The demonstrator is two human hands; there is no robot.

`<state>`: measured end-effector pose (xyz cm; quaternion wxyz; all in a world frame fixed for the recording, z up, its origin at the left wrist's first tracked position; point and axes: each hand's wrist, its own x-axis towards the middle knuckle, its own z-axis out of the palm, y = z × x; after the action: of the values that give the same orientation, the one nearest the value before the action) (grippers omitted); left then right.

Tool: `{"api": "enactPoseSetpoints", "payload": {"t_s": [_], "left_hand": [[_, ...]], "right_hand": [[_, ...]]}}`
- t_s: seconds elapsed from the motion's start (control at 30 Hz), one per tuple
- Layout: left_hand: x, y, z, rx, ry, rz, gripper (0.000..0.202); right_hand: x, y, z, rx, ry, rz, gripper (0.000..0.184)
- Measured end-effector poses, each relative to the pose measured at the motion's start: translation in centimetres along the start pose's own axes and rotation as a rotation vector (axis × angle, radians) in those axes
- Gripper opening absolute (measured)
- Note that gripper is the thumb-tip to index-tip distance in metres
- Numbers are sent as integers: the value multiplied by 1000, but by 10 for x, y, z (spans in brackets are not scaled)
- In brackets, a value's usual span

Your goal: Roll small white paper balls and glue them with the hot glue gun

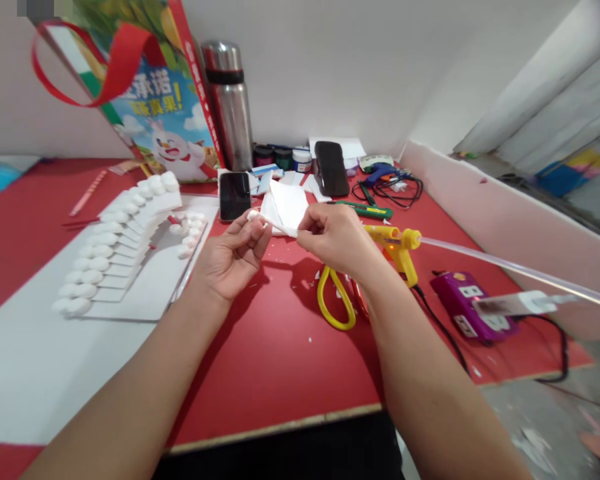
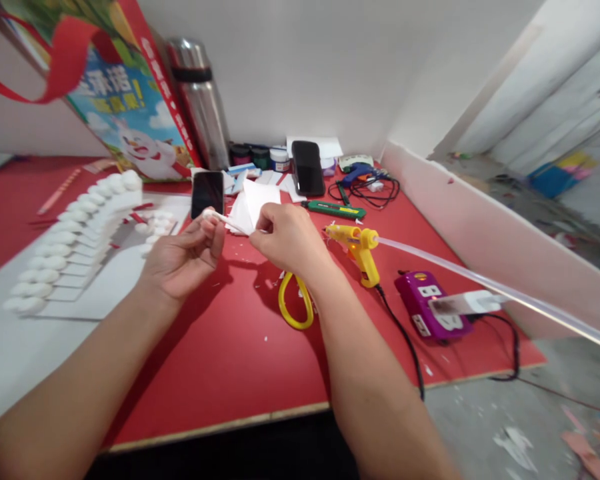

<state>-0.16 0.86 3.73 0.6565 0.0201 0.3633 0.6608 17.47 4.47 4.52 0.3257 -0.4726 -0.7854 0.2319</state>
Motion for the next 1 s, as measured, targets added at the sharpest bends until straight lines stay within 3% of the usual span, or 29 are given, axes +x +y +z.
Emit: {"api": "enactPoseSetpoints", "payload": {"t_s": [0.17, 0.43, 0.6, 0.77, 1.0], "left_hand": [[-2, -2, 2, 52, -31, 7, 46], [4, -1, -5, 128, -85, 102, 30], [3, 0, -5, 133, -77, 77, 15], [1, 1, -3, 156, -66, 66, 19], [4, 0, -8, 215, -147, 118, 24]], "right_hand": [[0, 0, -2, -30, -84, 34, 6], [-2, -2, -5, 14, -39, 29, 6], [-1, 0, -7, 25, -64, 14, 7], [-1, 2, -9, 68, -53, 14, 8], [-3, 0, -15, 130, -182, 53, 11]]}}
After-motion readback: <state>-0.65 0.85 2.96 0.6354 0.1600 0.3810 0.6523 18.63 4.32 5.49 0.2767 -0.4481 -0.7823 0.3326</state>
